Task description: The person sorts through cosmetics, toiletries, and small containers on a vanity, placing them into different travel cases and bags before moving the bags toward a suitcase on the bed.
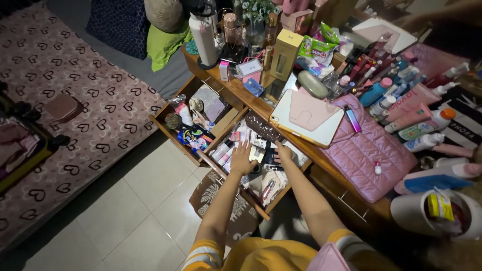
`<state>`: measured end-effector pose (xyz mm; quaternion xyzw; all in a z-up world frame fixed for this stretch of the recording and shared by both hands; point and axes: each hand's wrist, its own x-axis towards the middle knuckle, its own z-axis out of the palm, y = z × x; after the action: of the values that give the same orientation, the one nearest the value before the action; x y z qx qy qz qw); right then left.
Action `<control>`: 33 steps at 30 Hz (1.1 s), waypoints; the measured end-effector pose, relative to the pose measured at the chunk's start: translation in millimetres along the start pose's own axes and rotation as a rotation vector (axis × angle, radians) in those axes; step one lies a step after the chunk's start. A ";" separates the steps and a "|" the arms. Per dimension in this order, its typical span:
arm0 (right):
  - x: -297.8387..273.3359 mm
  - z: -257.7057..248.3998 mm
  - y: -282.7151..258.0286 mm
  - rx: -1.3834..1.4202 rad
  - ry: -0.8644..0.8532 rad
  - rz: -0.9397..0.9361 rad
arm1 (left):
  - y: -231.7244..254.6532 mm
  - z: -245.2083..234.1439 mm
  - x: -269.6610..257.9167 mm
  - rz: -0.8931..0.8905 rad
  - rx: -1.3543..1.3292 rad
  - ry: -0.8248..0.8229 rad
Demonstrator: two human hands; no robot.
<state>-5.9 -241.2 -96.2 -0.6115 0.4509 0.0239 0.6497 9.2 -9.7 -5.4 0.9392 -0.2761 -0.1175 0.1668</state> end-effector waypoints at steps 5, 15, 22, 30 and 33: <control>3.8 16.2 -37.3 -0.088 0.157 0.031 | -0.3 1.9 1.1 -0.036 -0.005 -0.053; 1.7 38.0 -20.3 -0.246 0.255 -0.096 | -6.0 19.7 1.5 -0.192 -0.276 0.065; -11.3 24.7 22.2 0.458 0.147 -0.145 | 6.3 18.8 37.5 -0.314 -1.007 0.217; -115.9 -54.0 -9.8 0.535 0.080 -0.039 | 71.3 -0.4 24.0 -0.501 -1.918 0.035; -157.0 -91.3 -20.7 0.608 -0.013 -0.052 | 109.3 2.3 17.2 -0.311 -2.072 -0.018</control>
<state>-137.7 -239.2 30.5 -0.4000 0.4173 -0.1248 0.8064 -29.9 -106.4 31.6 0.3610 0.0822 -0.3238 0.8707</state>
